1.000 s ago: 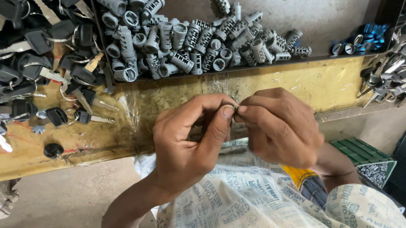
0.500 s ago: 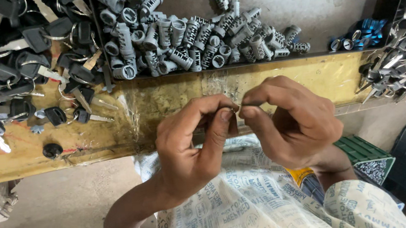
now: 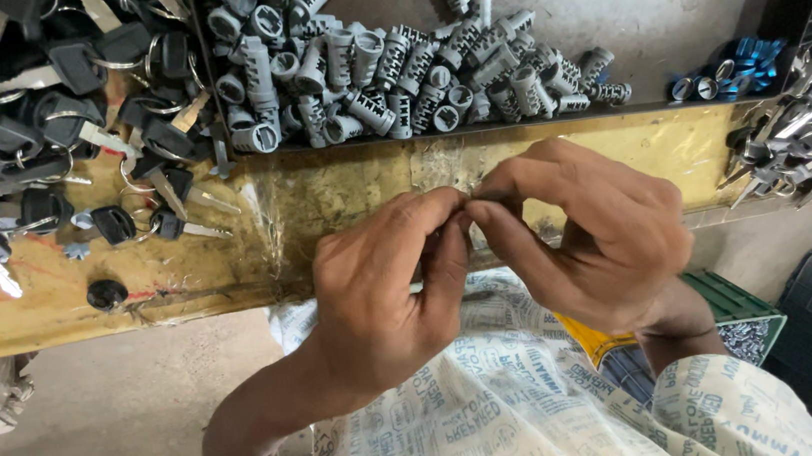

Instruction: The person assembles lock cylinders by hand, inserting small metal pins into grey cylindrical housings, then attaching blue and black plastic end caps. The person handles multiple components one at a time and places the finished assemblies on the workbench.

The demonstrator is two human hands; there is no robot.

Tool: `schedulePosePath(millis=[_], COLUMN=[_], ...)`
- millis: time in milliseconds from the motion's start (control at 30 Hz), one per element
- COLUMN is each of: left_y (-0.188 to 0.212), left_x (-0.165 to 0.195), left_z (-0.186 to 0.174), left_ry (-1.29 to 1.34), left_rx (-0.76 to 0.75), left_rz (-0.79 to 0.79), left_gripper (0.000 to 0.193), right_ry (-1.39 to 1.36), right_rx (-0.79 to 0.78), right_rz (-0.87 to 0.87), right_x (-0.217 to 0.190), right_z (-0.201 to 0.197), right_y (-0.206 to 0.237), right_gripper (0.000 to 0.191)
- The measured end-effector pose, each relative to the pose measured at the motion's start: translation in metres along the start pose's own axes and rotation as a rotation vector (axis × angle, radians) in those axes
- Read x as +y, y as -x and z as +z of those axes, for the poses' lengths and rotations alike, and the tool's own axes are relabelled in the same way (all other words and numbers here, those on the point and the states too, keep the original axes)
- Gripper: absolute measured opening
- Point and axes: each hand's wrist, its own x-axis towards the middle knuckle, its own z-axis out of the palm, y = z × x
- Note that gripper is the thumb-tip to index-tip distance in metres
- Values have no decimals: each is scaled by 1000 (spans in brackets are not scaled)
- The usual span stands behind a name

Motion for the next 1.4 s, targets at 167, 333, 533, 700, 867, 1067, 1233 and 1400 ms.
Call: schedulePosePath(millis=[167,333,533,700,867,1067,1233,1400], left_y=[1,3,1,-2,2,8,12,15], left_x=[-6,-7,-6,0,6,-2,-3,5], left_z=[5,4,1,2,5,18,21,14], left_ry=[34,142,375,227,83,149,540,750], left_rx=[-5,-50,-39,8,28,31,123,114], left_rz=[25,-102,-211,-192,-198,-208,-314,-465], left_gripper=[11,8,8,7,8,13,16,15], right_ry=[9,-396,-559,-117,47,29,-50,182], right_rx=[-20,-31,23,106,186,197,-48,138], right_rz=[254,585,630,374,210,253,-82,-330], right_x=[-15,-22,-23,-25,-18,-6,9,9], right_z=[-4,-6,0,12,23,16,9,19], right_y=[3,4,10,11,11,25,25,22], right_gripper=[10,13,11,10,12,13,17,25])
